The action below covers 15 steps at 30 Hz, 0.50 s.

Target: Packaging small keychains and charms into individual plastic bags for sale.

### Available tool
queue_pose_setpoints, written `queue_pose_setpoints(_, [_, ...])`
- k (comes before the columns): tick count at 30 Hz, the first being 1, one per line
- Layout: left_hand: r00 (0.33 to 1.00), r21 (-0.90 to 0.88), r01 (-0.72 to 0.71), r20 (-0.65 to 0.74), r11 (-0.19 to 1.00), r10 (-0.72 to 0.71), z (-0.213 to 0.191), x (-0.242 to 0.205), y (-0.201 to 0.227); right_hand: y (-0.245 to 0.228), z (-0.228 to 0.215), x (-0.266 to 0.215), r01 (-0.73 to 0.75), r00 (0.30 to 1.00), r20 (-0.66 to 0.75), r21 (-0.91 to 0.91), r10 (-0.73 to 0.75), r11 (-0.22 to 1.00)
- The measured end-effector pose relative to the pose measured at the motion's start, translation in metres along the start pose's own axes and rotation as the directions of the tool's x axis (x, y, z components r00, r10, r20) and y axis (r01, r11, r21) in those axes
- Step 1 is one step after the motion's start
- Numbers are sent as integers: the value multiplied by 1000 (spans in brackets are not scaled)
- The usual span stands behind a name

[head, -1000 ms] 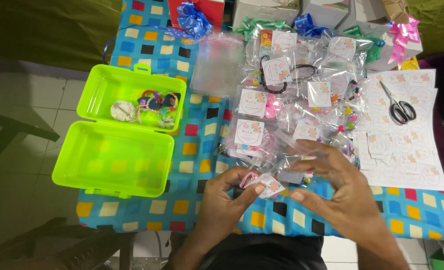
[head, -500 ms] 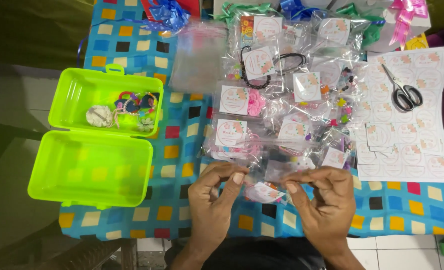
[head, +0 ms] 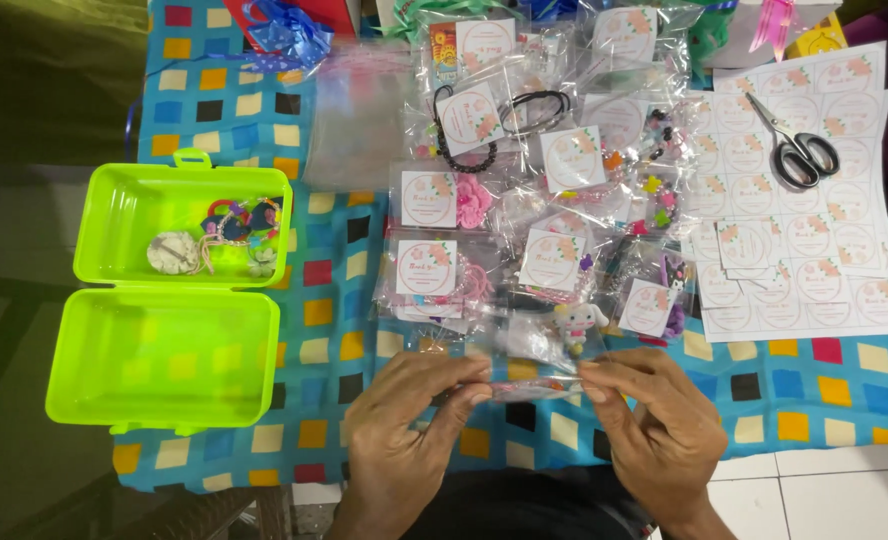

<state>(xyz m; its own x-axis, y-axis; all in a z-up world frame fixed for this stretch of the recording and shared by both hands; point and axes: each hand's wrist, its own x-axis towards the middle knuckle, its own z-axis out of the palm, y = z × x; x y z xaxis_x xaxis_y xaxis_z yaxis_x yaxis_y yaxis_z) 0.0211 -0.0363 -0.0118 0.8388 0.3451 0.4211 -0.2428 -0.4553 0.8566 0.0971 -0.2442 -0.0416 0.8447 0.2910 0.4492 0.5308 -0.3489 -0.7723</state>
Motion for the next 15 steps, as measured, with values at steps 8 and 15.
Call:
queue_pose_setpoints(8, [992,-64,119,46,991,-116,1,-6,12,-13,-2,2,136,989,55,56,-139,989])
queue_pose_setpoints(15, [802,-226,592,253,773,-541,16,-17,2,3,-2,-22,-109,993,34,-51,111,993])
